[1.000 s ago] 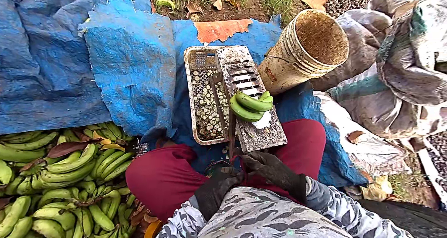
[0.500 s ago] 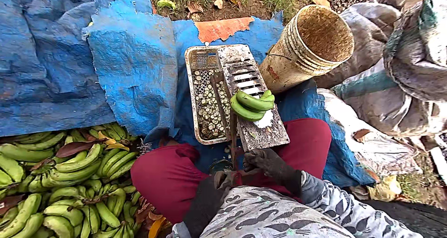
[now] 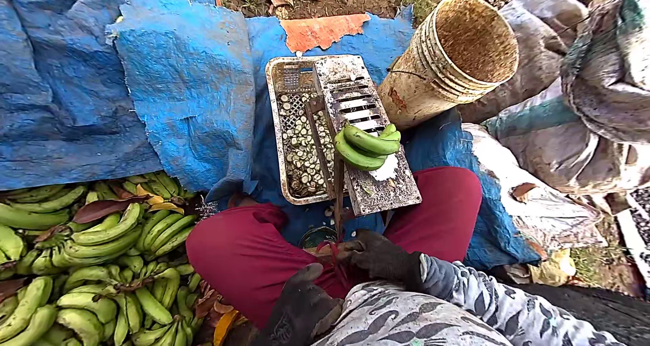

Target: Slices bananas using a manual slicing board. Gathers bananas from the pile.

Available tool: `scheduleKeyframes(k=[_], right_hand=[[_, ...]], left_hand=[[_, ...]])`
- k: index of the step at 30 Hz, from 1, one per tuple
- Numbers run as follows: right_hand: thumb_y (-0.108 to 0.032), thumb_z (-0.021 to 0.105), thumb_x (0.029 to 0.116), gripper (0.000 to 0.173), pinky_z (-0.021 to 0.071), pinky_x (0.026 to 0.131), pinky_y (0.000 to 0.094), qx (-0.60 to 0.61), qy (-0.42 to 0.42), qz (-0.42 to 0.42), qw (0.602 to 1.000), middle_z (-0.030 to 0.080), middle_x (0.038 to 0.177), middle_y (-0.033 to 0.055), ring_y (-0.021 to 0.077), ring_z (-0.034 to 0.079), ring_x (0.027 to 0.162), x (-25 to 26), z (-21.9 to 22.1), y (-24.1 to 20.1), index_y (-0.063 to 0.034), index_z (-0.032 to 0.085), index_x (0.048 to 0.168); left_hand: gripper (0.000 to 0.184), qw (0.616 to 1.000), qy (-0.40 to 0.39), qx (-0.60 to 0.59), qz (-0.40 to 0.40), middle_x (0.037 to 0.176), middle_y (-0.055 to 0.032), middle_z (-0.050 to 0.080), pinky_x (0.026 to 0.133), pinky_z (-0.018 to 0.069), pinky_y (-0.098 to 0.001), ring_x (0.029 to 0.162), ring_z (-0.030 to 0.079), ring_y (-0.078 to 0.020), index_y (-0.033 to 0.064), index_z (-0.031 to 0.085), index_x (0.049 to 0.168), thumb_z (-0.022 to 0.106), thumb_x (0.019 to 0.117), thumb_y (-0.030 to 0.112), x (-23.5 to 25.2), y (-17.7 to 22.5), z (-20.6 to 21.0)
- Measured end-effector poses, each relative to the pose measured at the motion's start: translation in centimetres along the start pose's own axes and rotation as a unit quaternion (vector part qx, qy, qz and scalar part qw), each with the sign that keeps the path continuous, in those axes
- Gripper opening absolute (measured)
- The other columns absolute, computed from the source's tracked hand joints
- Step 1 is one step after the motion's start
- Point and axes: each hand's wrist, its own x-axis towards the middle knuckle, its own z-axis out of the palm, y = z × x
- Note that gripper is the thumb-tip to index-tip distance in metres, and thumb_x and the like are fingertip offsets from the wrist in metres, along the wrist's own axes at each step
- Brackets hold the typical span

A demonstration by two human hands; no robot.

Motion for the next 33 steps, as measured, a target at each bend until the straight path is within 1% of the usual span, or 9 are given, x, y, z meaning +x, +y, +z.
scheduleKeyframes(k=[4,6,10,12,14,16,24,28,33], right_hand=[[-0.011,0.051,0.1063,0.021,0.0589,0.074,0.0249,0.265,0.117,0.031,0.957,0.073,0.082,-0.0013,0.0048,0.070,0.077,-0.7,-1.7,-0.5,-0.0041,0.067,0.094],[-0.031,0.049,0.1097,0.037,0.0541,0.071,0.0256,0.142,0.083,0.052,0.985,0.072,0.083,-0.0009,0.0048,0.067,0.075,-0.9,-2.0,0.2,-0.0051,0.067,0.090],[-0.063,0.037,0.1043,0.072,0.0473,0.087,0.0645,-0.207,-0.088,0.044,0.973,0.068,0.097,0.0228,0.0404,0.066,0.099,-0.1,-0.5,0.4,0.0012,0.069,0.095],[-0.056,0.055,0.1006,0.059,0.0490,0.079,0.0578,-0.162,-0.107,0.037,0.980,0.067,0.086,0.0176,0.0333,0.065,0.086,0.9,0.4,-0.1,-0.0004,0.070,0.092],[-0.030,0.065,0.1001,0.029,0.0444,0.060,0.0316,0.012,-0.052,0.021,0.998,0.060,0.072,0.0006,0.0096,0.054,0.064,1.3,0.8,0.2,-0.0047,0.069,0.087],[-0.007,0.058,0.0999,0.017,0.0502,0.066,0.0196,0.259,0.006,0.001,0.966,0.066,0.075,-0.0074,-0.0007,0.060,0.069,1.1,0.9,0.1,-0.0073,0.067,0.086],[-0.018,0.047,0.1087,0.020,0.0620,0.072,0.0291,0.486,-0.047,0.040,0.872,0.070,0.089,0.0036,0.0137,0.071,0.076,-0.3,0.7,0.0,-0.0057,0.061,0.116],[-0.016,0.040,0.1082,0.027,0.0528,0.056,0.0214,0.462,-0.031,-0.004,0.886,0.059,0.064,-0.0061,0.0046,0.058,0.054,-0.2,0.2,-1.3,-0.0094,0.063,0.097],[-0.015,0.029,0.1119,0.032,0.0617,0.073,0.0316,0.540,0.023,-0.034,0.841,0.065,0.079,0.0012,0.0118,0.065,0.066,1.1,-0.7,-4.4,-0.0075,0.058,0.099]], left_hand=[[0.022,0.999,-0.029,-0.018,-0.019,0.086,-0.0101,0.074,0.106,0.0471,-0.0370,0.107,0.069,-0.0272,0.0055,0.077,0.085,0.064,0.0956,0.019,0.0,0.2,-0.3],[0.021,0.999,-0.025,-0.020,0.000,0.085,-0.0089,0.073,0.105,0.0475,-0.0353,0.104,0.069,-0.0250,0.0065,0.077,0.084,0.064,0.0956,0.019,0.2,-0.2,-0.1],[0.022,0.999,-0.034,-0.017,0.009,0.086,-0.0087,0.073,0.105,0.0477,-0.0353,0.108,0.068,-0.0255,0.0074,0.075,0.084,0.062,0.0968,0.020,0.6,-0.3,-0.1],[0.022,0.999,-0.038,-0.017,0.011,0.085,-0.0094,0.074,0.104,0.0489,-0.0357,0.106,0.069,-0.0261,0.0065,0.076,0.083,0.063,0.0956,0.018,0.8,-0.4,-0.1],[0.022,0.999,-0.038,-0.020,0.011,0.084,-0.0097,0.073,0.102,0.0494,-0.0353,0.103,0.070,-0.0260,0.0059,0.075,0.083,0.062,0.0959,0.018,0.8,-0.3,-0.2],[0.022,0.999,-0.041,-0.021,0.003,0.084,-0.0104,0.073,0.102,0.0491,-0.0351,0.103,0.070,-0.0263,0.0047,0.075,0.085,0.062,0.0961,0.018,0.6,-0.1,-0.5],[0.024,0.999,-0.034,-0.020,0.008,0.084,-0.0084,0.074,0.102,0.0486,-0.0316,0.101,0.071,-0.0226,0.0062,0.076,0.085,0.061,0.0975,0.020,0.6,-0.7,0.1],[0.025,0.999,-0.042,-0.026,0.001,0.085,-0.0094,0.074,0.103,0.0487,-0.0329,0.102,0.070,-0.0241,0.0056,0.076,0.086,0.060,0.0982,0.021,0.4,-0.6,0.1],[0.024,0.998,-0.033,-0.048,-0.002,0.087,-0.0111,0.074,0.103,0.0483,-0.0340,0.105,0.070,-0.0257,0.0045,0.077,0.088,0.061,0.0987,0.019,0.1,-0.7,0.2]])
